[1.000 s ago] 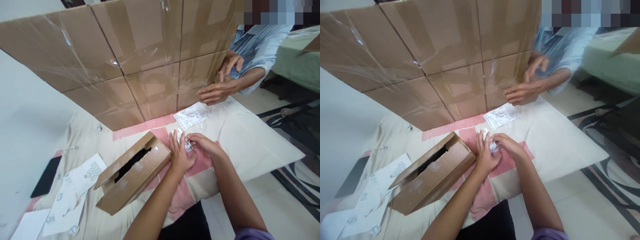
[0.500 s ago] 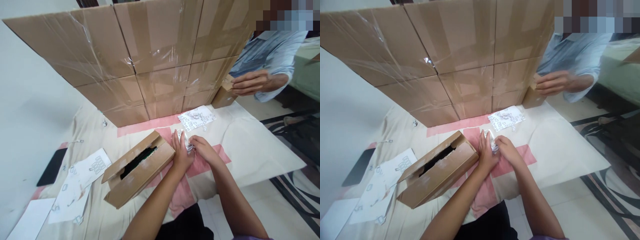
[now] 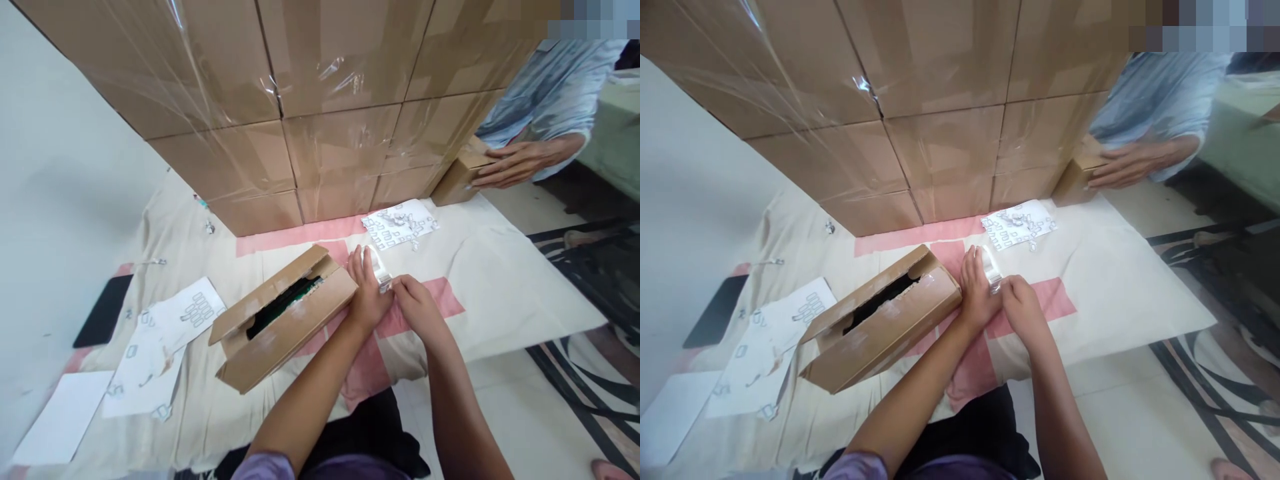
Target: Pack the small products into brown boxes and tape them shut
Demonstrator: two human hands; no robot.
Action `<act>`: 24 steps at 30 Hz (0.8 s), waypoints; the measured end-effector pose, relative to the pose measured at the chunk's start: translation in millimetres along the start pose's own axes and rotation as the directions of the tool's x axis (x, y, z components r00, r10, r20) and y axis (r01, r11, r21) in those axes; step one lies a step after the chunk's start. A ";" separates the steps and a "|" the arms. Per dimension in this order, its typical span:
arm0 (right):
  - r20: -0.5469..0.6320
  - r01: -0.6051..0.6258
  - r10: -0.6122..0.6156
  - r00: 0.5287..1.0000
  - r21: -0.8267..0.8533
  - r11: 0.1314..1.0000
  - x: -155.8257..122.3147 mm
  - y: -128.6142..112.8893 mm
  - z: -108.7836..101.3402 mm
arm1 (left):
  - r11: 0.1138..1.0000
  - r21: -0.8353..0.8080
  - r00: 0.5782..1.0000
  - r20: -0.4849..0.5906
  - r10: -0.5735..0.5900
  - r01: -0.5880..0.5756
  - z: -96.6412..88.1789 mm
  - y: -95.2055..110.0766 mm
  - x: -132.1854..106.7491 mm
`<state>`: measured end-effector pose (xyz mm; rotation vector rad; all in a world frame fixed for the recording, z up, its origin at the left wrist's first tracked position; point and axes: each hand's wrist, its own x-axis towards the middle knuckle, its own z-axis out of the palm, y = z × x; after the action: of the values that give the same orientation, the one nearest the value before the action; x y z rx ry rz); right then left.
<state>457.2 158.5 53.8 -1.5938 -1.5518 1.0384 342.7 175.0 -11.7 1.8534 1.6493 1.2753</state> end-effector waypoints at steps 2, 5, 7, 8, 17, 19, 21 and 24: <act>0.020 -0.048 0.048 0.999 0.009 0.999 -1.7 4.0 1.5 | 1.000 -0.005 1.000 0.012 -0.023 0.023 0.8 -0.1 0.0; 0.044 -0.088 0.088 0.995 0.001 0.996 -0.3 7.3 2.3 | 0.997 -0.014 0.996 0.041 -0.076 0.077 0.6 1.3 0.0; 0.054 -0.100 0.100 0.994 0.001 0.995 0.9 7.2 1.4 | 0.996 -0.019 0.994 0.057 -0.089 0.091 -0.1 2.2 0.0; 0.058 -0.101 0.101 0.993 0.001 0.995 1.3 6.7 0.6 | 0.996 -0.021 0.995 0.059 -0.085 0.086 -0.4 2.4 0.0; 0.050 -0.109 0.114 0.992 -0.097 0.989 1.8 17.2 -7.0 | 0.997 -0.034 0.997 0.036 -0.074 0.076 7.3 -0.7 -3.1; 0.060 -0.089 0.099 0.993 -0.145 0.985 5.7 26.6 -8.2 | 0.996 -0.047 0.996 0.044 -0.074 0.076 6.4 -0.8 -3.6; 0.062 -0.089 0.104 0.993 -0.208 0.974 12.2 36.1 -8.1 | 0.995 -0.066 0.996 0.058 -0.065 0.068 1.5 -0.4 -2.3; 0.067 -0.032 0.053 0.996 -0.284 0.958 21.5 45.4 -6.3 | 0.993 -0.099 0.993 0.100 -0.059 0.069 -12.0 3.4 0.7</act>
<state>483.1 177.3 14.7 -1.8039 -1.7878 0.9402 335.2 171.2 -2.4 1.7595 1.5512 1.2011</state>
